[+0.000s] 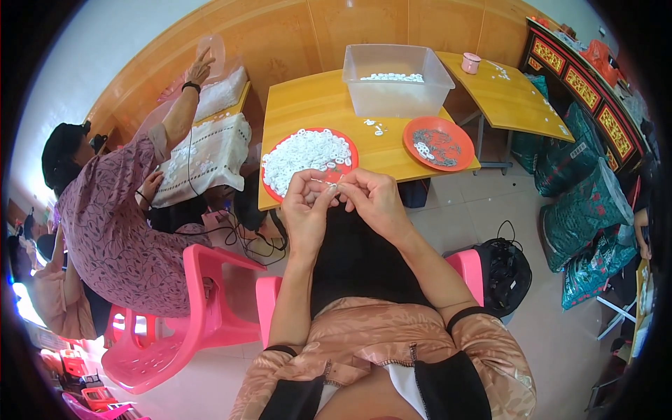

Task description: Sorting and inspecting small white dice-like components from a red plate into a plastic container.

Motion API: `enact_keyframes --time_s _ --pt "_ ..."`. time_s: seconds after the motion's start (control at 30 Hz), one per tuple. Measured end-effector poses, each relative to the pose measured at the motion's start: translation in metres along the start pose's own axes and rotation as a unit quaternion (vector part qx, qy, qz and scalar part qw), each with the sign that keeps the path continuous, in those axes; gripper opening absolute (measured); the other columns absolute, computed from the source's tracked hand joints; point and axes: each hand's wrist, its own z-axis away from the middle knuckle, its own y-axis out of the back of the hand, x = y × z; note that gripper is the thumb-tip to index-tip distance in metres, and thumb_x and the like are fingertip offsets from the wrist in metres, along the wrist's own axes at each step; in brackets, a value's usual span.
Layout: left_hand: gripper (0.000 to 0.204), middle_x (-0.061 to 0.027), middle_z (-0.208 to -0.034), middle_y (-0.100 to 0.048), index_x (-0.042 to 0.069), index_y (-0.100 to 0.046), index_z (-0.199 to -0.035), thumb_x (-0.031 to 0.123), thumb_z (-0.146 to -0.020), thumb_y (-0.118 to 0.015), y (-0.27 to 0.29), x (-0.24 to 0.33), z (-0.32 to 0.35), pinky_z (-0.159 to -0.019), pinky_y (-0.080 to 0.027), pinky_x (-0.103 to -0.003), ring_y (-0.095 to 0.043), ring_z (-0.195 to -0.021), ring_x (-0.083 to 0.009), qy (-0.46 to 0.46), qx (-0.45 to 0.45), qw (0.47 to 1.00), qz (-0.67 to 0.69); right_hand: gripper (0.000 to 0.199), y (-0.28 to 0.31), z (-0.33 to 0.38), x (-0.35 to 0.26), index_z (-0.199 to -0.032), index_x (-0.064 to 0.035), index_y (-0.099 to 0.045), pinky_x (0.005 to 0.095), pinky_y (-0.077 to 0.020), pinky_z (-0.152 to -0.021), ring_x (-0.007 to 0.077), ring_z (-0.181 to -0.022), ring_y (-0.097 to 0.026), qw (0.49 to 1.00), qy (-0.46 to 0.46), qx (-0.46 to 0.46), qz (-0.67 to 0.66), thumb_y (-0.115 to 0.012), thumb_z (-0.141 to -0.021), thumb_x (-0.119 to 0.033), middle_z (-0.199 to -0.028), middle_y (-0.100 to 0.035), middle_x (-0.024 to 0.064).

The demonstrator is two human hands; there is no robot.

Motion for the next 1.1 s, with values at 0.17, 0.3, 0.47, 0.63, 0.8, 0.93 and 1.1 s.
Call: enact_keyframes --time_s 0.17,0.3,0.47,0.63,0.8,0.93,1.1 --pt "0.022 -0.0045 -0.077 -0.059 0.000 -0.051 -0.100 -0.004 -0.080 -0.061 0.010 -0.005 -0.015 -0.060 -0.046 -0.018 -0.058 -0.066 -0.0084 0.026 -0.002 0.999 0.035 0.010 -0.007 -0.012 0.002 -0.085 0.0033 -0.061 0.0179 -0.0424 -0.051 0.0049 -0.056 -0.053 0.999 -0.022 -0.010 -0.048 -0.057 -0.086 -0.006 -0.070 -0.062 0.0040" --pt "0.022 -0.0056 -0.078 -0.060 -0.001 -0.052 -0.101 -0.003 -0.080 -0.061 0.019 -0.004 -0.028 -0.061 -0.046 -0.019 -0.058 -0.067 -0.0094 0.055 -0.004 0.996 0.073 0.014 -0.008 -0.026 0.012 -0.093 0.0041 -0.061 0.0180 -0.0429 -0.054 0.0052 -0.058 -0.053 0.992 -0.045 -0.022 -0.114 -0.057 -0.087 -0.008 -0.074 -0.063 0.0050" --pt "0.023 -0.0050 -0.077 -0.059 -0.001 -0.053 -0.101 -0.002 -0.080 -0.062 0.038 -0.006 -0.044 -0.060 -0.045 -0.019 -0.057 -0.064 -0.0093 0.056 0.054 0.992 0.102 0.020 0.005 -0.049 0.023 -0.100 0.0040 -0.061 0.0183 -0.0431 -0.056 0.0061 -0.057 -0.053 0.994 -0.067 0.021 -0.089 -0.056 -0.088 -0.011 -0.073 -0.063 0.0053" --pt "0.023 -0.0032 -0.076 -0.059 0.000 -0.053 -0.100 -0.002 -0.079 -0.063 0.071 -0.004 -0.059 -0.057 -0.043 -0.018 -0.054 -0.062 -0.0077 0.032 0.128 0.979 0.156 0.017 0.021 -0.085 0.071 -0.084 0.0015 -0.066 0.0250 -0.0467 -0.057 0.0134 -0.058 -0.059 0.988 -0.049 0.088 0.115 -0.061 -0.079 -0.014 -0.065 -0.063 0.0076" --pt "0.022 -0.0030 -0.076 -0.059 0.000 -0.054 -0.099 0.000 -0.080 -0.064 0.082 -0.002 -0.063 -0.055 -0.043 -0.017 -0.054 -0.061 -0.0066 0.031 0.146 0.970 0.191 0.015 0.001 -0.122 0.112 -0.078 -0.0040 -0.069 0.0364 -0.0495 -0.065 0.0288 -0.068 -0.063 0.958 0.023 0.042 0.284 -0.060 -0.073 -0.015 -0.073 -0.065 0.0139" --pt "0.020 -0.0028 -0.075 -0.059 0.001 -0.055 -0.098 0.000 -0.080 -0.064 0.085 -0.001 -0.066 -0.055 -0.043 -0.017 -0.054 -0.061 -0.0068 0.035 0.145 0.968 0.201 0.013 -0.018 -0.148 0.129 -0.075 -0.0061 -0.069 0.0411 -0.0499 -0.068 0.0336 -0.073 -0.062 0.914 0.029 -0.025 0.403 -0.059 -0.072 -0.014 -0.075 -0.064 0.0168" --pt "0.020 -0.0025 -0.075 -0.060 0.001 -0.056 -0.097 0.000 -0.079 -0.064 0.091 -0.002 -0.068 -0.055 -0.042 -0.017 -0.054 -0.061 -0.0069 0.035 0.151 0.968 0.196 0.011 -0.040 -0.161 0.142 -0.073 -0.0067 -0.069 0.0410 -0.0494 -0.065 0.0311 -0.070 -0.063 0.875 -0.002 -0.079 0.478 -0.063 -0.070 -0.015 -0.071 -0.064 0.0143"
